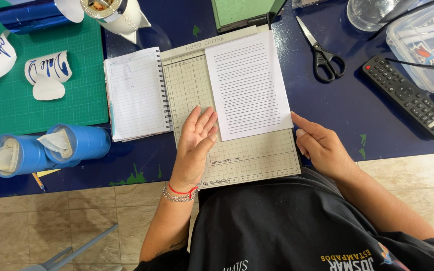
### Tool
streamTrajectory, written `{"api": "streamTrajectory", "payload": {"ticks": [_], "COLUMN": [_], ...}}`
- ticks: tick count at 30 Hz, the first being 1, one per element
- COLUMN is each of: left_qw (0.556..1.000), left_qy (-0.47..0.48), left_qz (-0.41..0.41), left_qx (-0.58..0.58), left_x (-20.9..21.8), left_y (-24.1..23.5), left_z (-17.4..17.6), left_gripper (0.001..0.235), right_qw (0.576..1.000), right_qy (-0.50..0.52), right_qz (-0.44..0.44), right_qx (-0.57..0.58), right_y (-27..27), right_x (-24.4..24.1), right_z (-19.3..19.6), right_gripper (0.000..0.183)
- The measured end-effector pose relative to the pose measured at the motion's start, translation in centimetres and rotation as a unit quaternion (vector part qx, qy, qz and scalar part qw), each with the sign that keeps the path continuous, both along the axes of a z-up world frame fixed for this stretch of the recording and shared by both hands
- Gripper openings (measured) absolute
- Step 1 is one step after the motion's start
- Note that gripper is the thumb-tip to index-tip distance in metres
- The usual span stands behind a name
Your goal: Folding a printed sheet of paper and aligning it on a manual paper cutter
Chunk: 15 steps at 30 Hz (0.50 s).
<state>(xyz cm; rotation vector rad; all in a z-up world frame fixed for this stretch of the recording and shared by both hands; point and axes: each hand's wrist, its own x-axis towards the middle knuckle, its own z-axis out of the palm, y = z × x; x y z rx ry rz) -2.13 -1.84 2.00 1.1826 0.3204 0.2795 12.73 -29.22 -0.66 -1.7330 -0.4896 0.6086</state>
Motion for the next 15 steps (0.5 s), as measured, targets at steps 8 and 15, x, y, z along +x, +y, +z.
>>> {"api": "streamTrajectory", "payload": {"ticks": [8,15], "left_qw": [1.0,1.0], "left_qy": [0.005,0.012], "left_qz": [0.002,0.012], "left_qx": [0.002,-0.013], "left_x": [0.0,0.2], "left_y": [0.0,0.0], "left_z": [0.2,0.1], "left_gripper": [0.081,0.082], "right_qw": [1.0,1.0], "right_qy": [0.014,-0.017], "right_qz": [-0.011,-0.01], "right_qx": [-0.004,0.009], "right_y": [0.4,0.0], "right_x": [-0.1,2.7], "right_z": [0.4,-1.4], "right_gripper": [0.043,0.048]}}
